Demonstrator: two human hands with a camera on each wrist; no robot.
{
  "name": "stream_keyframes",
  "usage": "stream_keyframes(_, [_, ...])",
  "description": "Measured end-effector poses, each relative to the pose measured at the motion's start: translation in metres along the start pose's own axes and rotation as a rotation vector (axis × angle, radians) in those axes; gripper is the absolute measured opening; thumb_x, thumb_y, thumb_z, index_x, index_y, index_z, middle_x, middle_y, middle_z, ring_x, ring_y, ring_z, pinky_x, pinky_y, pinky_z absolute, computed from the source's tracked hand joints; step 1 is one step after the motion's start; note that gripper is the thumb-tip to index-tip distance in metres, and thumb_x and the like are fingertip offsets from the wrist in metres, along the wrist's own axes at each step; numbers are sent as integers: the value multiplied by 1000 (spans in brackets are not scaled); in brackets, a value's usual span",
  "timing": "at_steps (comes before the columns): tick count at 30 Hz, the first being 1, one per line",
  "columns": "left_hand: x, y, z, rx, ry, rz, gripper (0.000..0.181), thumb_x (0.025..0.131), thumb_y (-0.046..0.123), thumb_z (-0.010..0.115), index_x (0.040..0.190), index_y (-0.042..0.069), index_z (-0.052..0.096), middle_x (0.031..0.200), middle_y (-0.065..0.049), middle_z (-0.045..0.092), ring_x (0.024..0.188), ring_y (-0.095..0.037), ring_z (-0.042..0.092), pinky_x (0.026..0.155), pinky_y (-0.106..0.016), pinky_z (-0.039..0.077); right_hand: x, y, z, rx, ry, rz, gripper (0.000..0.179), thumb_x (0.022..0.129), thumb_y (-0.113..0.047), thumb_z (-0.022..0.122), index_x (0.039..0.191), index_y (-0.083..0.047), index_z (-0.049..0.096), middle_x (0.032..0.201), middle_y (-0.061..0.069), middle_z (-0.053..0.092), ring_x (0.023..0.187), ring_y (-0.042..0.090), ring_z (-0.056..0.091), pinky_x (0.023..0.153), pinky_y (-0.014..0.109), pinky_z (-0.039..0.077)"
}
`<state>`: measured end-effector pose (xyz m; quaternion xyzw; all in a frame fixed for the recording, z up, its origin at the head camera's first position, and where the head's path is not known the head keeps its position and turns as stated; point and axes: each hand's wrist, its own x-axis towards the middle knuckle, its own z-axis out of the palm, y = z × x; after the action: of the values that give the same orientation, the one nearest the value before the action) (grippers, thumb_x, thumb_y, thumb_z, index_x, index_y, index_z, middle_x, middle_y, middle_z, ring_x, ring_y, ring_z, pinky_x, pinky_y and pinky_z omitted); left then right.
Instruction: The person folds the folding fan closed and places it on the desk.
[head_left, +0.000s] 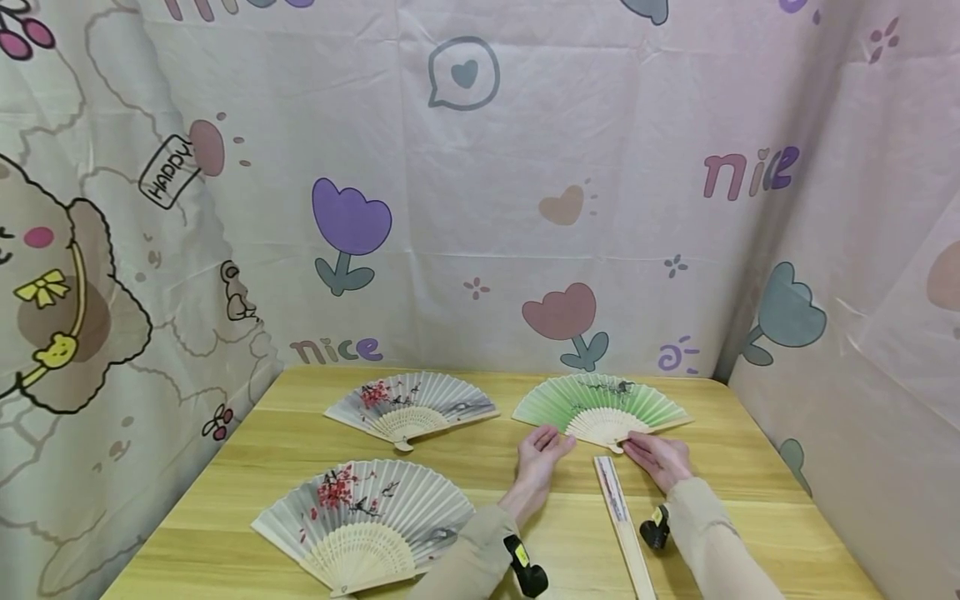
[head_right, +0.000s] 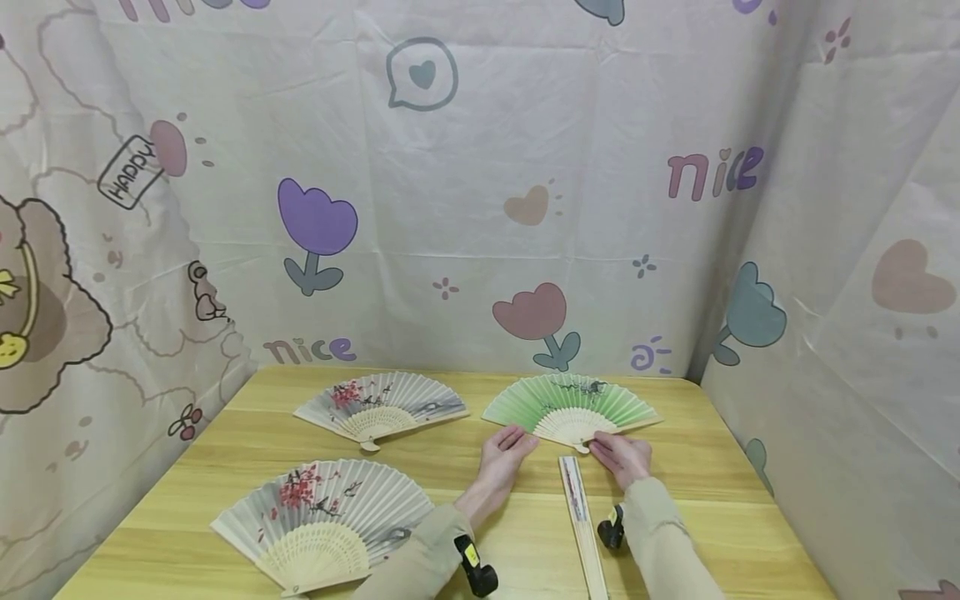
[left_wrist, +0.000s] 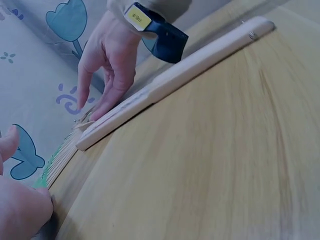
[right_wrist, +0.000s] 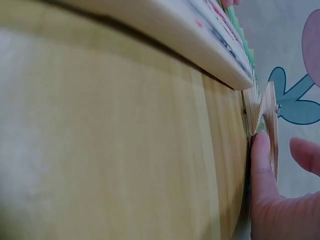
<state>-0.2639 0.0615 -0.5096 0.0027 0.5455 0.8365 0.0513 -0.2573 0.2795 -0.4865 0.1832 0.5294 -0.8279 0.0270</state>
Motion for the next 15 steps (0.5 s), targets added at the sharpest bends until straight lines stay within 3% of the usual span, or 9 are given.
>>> stream_keyframes(6, [0, -1, 2, -40, 18, -19, 72, 88, 0, 73, 144, -19, 32, 145, -37, 42, 136, -46, 46, 124, -46, 42, 7, 3, 3, 50, 19, 12, 27, 94, 13, 54, 79, -4, 71, 75, 7, 75, 74, 14, 75, 84, 23, 67])
stream_keyframes(15, [3, -5, 1, -94, -5, -42, 73, 92, 3, 69, 145, -21, 24, 148, -39, 36, 140, -46, 44, 126, -46, 40, 8, 2, 8, 100, 11, 20, 30, 94, 16, 49, 78, -1, 69, 74, 8, 72, 73, 14, 74, 82, 21, 66])
